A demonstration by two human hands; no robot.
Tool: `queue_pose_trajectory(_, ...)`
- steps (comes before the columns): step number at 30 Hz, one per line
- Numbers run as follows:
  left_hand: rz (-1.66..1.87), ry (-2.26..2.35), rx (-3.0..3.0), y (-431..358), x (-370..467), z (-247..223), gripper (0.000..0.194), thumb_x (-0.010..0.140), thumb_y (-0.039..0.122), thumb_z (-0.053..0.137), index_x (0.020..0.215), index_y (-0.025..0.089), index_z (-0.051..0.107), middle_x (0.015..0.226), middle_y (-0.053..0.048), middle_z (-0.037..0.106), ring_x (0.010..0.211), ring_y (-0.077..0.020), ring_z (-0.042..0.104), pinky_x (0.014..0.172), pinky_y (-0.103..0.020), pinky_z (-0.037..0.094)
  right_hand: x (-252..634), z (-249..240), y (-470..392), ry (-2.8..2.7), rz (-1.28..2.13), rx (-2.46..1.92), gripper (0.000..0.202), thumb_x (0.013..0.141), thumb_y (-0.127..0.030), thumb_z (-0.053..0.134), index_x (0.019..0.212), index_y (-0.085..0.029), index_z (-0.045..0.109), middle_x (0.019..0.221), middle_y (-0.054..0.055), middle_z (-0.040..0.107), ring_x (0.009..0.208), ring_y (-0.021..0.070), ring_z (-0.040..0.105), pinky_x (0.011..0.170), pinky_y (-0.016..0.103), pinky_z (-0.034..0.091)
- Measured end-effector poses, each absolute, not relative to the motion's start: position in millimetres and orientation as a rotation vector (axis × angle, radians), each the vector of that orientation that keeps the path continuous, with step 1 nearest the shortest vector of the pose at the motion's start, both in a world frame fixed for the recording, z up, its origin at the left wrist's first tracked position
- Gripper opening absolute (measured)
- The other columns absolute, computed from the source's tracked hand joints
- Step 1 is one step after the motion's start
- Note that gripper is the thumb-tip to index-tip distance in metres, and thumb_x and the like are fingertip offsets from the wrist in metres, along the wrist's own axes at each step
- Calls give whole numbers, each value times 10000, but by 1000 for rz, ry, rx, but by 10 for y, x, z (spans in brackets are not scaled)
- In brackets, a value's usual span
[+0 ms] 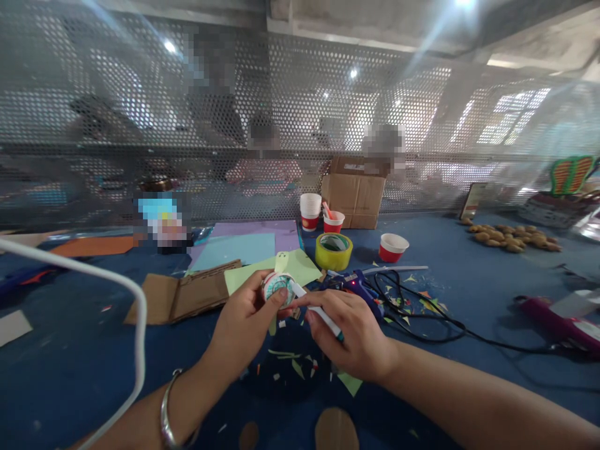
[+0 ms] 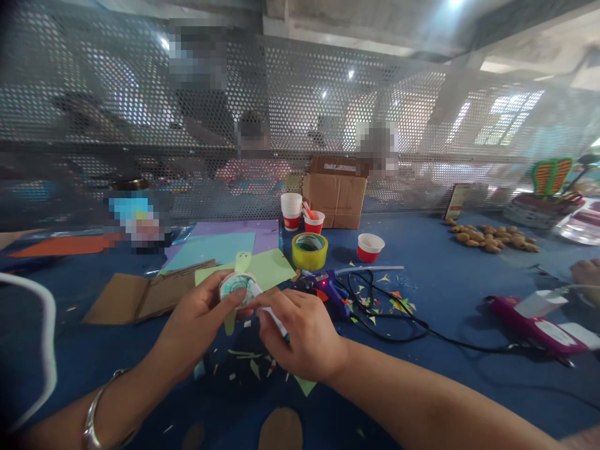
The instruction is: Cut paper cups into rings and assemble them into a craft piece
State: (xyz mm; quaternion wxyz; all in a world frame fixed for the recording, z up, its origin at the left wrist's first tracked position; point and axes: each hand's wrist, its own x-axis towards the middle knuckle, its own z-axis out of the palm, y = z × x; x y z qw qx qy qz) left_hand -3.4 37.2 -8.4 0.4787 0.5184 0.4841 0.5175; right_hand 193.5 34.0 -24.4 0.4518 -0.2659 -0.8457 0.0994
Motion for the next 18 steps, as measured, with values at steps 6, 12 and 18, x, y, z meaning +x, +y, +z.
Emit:
queue_pose_trajectory(6, 1292, 1197, 1273, 350, -17, -56, 227, 781, 341, 843, 951, 231, 740, 820, -35, 755, 724, -213, 691, 669, -302, 597, 1936, -237, 332, -2090, 239, -625, 249, 1008, -150, 510, 1178, -227, 674, 960, 46, 799, 827, 186, 755, 780, 306, 582)
queue_pose_trajectory(12, 1261, 1216, 1336, 354, -44, -104, 283, 809, 421, 821, 994, 240, 705, 850, -19, 750, 755, -216, 709, 724, -337, 639, 1930, -224, 303, -2071, 236, -651, 232, 1000, -145, 508, 1157, -224, 660, 950, 43, 793, 839, 193, 760, 781, 308, 581)
queue_pose_trajectory(18, 1256, 1229, 1274, 323, 12, -42, 214, 746, 345, 838, 891, 237, 724, 756, -7, 718, 674, -188, 677, 634, -279, 607, 1916, -223, 296, -2075, 206, -639, 211, 1000, -145, 504, 1147, -211, 640, 949, 55, 793, 835, 195, 760, 781, 312, 587)
